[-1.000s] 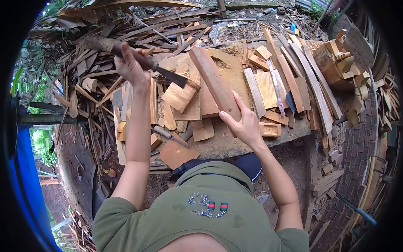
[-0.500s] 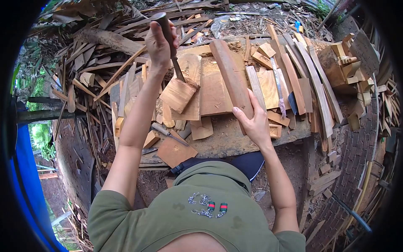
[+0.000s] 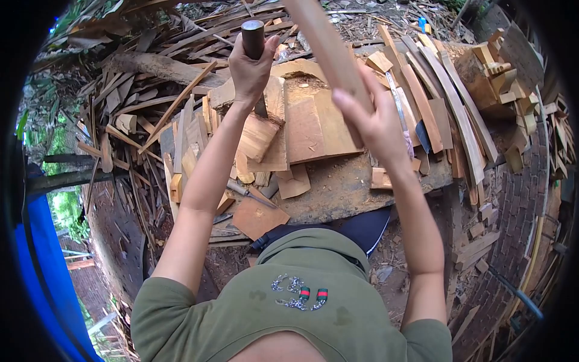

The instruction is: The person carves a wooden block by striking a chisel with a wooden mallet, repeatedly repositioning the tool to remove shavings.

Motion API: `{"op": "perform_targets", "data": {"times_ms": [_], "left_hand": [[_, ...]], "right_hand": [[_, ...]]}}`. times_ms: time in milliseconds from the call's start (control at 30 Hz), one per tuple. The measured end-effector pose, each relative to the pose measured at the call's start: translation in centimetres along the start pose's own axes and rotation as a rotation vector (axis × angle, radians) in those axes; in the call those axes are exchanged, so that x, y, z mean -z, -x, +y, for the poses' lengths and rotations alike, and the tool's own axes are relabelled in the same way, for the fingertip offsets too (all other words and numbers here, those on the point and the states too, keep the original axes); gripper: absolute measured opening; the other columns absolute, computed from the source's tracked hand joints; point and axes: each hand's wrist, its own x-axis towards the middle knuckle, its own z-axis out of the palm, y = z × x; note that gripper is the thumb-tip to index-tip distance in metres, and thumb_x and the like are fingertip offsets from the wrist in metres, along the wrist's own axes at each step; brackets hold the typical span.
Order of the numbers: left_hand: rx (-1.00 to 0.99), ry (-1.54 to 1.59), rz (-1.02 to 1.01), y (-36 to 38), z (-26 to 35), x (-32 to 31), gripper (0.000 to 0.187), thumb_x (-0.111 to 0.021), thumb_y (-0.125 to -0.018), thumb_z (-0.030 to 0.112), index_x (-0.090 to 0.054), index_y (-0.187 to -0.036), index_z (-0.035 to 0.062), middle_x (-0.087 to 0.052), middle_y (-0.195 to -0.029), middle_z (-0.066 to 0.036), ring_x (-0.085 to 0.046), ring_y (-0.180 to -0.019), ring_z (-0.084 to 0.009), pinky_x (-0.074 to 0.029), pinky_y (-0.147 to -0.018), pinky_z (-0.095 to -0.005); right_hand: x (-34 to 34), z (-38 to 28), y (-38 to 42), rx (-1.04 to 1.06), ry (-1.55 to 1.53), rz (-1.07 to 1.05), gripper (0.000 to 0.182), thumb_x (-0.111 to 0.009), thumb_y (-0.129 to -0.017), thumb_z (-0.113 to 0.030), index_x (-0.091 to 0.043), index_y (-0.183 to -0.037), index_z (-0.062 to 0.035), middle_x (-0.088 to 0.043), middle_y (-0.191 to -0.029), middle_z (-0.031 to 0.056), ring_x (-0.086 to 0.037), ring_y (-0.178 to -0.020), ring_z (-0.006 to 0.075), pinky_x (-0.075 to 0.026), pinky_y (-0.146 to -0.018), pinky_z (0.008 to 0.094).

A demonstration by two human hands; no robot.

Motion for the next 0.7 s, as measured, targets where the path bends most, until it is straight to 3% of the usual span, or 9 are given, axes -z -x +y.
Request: {"op": "perform_targets", "data": {"times_ms": [100,167,233,267,400,433,567,600,700], "left_hand": [[-0.015,-0.084,-0.016,0.1,0.2,-0.7,0.028,-0.078,-0.086,0.023,-0.058,-0.088,0.0029,-0.063,-0.073,-0.003,-0.056,-0.065,-0.0080,-0.049,-0.061,-0.0259],[-0.047,-0.052,-0.003,0.1,0.6,-1.3,0.028,-0.077,-0.084,0.021,-0.056,-0.088,0.0018,-0.062,-0.069,-0.010,-0.058,-0.059,-0.0192,-0.048,-0.057,-0.0336],[-0.068,-0.047,0.001,0.3,0.3,-1.5,0.029,-0.077,-0.084,0.022,-0.056,-0.088,0.0014,-0.061,-0.070,-0.012,-0.059,-0.059,-0.0204,-0.048,-0.057,-0.0342],[-0.111,-0.087,0.004,0.3,-0.3,-1.7,0.030,-0.076,-0.084,0.022,-0.055,-0.088,0.0013,-0.060,-0.069,-0.013,-0.058,-0.059,-0.0216,-0.047,-0.057,-0.0345],[0.038,-0.086,-0.053,0.0,-0.1,-1.7,0.031,-0.077,-0.084,0.023,-0.055,-0.086,0.0014,-0.060,-0.068,-0.013,-0.057,-0.058,-0.0221,-0.047,-0.057,-0.0362],[0.045,-0.088,-0.055,0.2,-0.3,-1.8,0.031,-0.077,-0.084,0.023,-0.055,-0.086,0.0014,-0.060,-0.068,-0.013,-0.057,-0.058,-0.0221,-0.047,-0.057,-0.0362],[-0.048,-0.065,-0.024,0.1,-0.2,-2.4,0.032,-0.078,-0.082,0.025,-0.058,-0.088,0.0007,-0.061,-0.069,-0.012,-0.058,-0.059,-0.0221,-0.047,-0.057,-0.0356],[-0.060,-0.039,-0.035,0.0,-0.4,-2.5,0.032,-0.078,-0.082,0.025,-0.058,-0.089,0.0008,-0.061,-0.069,-0.012,-0.058,-0.059,-0.0221,-0.047,-0.058,-0.0357],[0.032,-0.055,-0.072,0.3,-0.2,-2.3,0.033,-0.078,-0.081,0.026,-0.059,-0.090,0.0007,-0.062,-0.070,-0.012,-0.059,-0.060,-0.0220,-0.048,-0.059,-0.0363]], "right_hand": [[0.5,-3.8,-2.9,0.259,-0.034,0.107,0.069,-0.066,-0.088,-0.044,-0.049,-0.138,-0.0006,-0.067,-0.100,0.0130,-0.065,-0.083,0.0152,-0.052,-0.069,0.0263],[0.1,-5.4,-3.7,0.349,-0.022,0.170,0.064,-0.066,-0.088,-0.042,-0.051,-0.136,-0.0028,-0.068,-0.094,0.0123,-0.065,-0.079,0.0149,-0.053,-0.067,0.0267],[0.5,-6.5,-4.1,0.016,0.354,-0.248,0.065,-0.067,-0.087,-0.042,-0.051,-0.136,-0.0023,-0.068,-0.095,0.0144,-0.066,-0.079,0.0161,-0.054,-0.065,0.0286],[0.4,-2.4,-5.9,0.402,0.567,-0.075,0.067,-0.068,-0.086,-0.043,-0.051,-0.136,-0.0019,-0.068,-0.096,0.0165,-0.068,-0.078,0.0181,-0.055,-0.061,0.0299],[2.0,-5.7,-6.7,0.352,0.251,-0.093,0.073,-0.069,-0.084,-0.049,-0.054,-0.132,0.0034,-0.069,-0.095,0.0192,-0.070,-0.073,0.0214,-0.057,-0.059,0.0299],[1.8,-5.1,-6.9,0.382,0.163,-0.049,0.071,-0.068,-0.086,-0.049,-0.051,-0.136,-0.0015,-0.068,-0.087,0.0087,-0.065,-0.065,0.0105,-0.049,-0.050,0.0185],[1.0,0.0,-7.7,0.539,0.571,0.041,0.071,-0.068,-0.085,-0.050,-0.054,-0.134,-0.0001,-0.069,-0.097,0.0202,-0.071,-0.073,0.0227,-0.057,-0.059,0.0294],[2.1,-2.2,-7.3,0.323,0.520,-0.096,0.073,-0.067,-0.085,-0.050,-0.052,-0.137,-0.0013,-0.070,-0.098,0.0195,-0.071,-0.078,0.0236,-0.058,-0.067,0.0331],[3.1,-4.0,-6.8,0.198,0.305,-0.113,0.073,-0.067,-0.085,-0.051,-0.052,-0.137,-0.0025,-0.070,-0.101,0.0191,-0.070,-0.086,0.0251,-0.056,-0.077,0.0365]]}}
